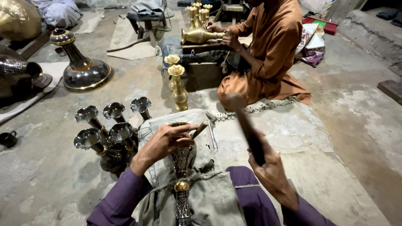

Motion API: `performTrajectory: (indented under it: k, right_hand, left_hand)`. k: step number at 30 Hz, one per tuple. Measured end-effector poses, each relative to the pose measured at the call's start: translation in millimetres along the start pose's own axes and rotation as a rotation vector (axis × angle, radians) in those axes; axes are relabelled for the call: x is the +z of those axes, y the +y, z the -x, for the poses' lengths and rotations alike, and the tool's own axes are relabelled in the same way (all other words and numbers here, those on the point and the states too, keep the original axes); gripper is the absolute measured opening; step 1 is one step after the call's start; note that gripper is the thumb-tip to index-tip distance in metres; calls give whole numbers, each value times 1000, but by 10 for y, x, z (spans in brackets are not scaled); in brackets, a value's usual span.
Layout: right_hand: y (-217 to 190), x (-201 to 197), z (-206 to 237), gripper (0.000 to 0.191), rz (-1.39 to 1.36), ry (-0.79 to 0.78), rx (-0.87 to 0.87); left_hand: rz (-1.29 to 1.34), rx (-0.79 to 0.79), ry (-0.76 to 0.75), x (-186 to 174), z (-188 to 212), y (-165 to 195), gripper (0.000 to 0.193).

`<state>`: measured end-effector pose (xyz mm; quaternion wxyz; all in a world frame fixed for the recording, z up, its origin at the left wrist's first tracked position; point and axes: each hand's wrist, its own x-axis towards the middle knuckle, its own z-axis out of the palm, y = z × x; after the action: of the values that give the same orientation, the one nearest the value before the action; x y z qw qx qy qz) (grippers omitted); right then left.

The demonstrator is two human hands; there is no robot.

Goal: The person sits cross-legged on the floor with an engraved brass vase on a cloth pad on their lap. They hold a small punch against the vase's surface with one hand and repeatedly strike it with a wooden mallet held in the other hand, working the decorative pattern around the vase.

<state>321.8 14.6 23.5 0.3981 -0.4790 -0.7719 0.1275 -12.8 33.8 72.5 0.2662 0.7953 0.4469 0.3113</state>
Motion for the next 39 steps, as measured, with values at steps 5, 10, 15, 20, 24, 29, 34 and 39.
performTrajectory:
  k: [5, 10, 15, 20, 24, 29, 34, 39]
  right_hand:
    - [-6, 0, 11, 77, 22, 33, 49]
    - [-6, 7, 11, 81, 218, -78, 142]
    - [-42, -22, 14, 84, 104, -72, 86]
    - [-31, -83, -109, 82, 222, -214, -17]
    - [19, -57, -219, 81, 349, -402, -45]
    - [13, -81, -403, 71, 351, -315, 63]
    - [-116, -262, -640, 79, 16, -64, -159]
    - [-206, -328, -699, 77, 232, -91, -127]
  left_hand:
    - [3, 19, 4, 2, -6, 10, 53]
    - [28, -30, 8, 39, -7, -6, 58]
    - [45, -42, 27, 60, 11, -51, 61]
    - [114, -46, 218, 150, 59, -25, 52]
    - [153, -103, 254, 167, 96, -1, 50]
    - [161, -64, 278, 178, 112, -17, 50]
    - [104, -33, 285, 210, 140, -73, 47]
    - [55, -74, 222, 230, 99, -137, 40]
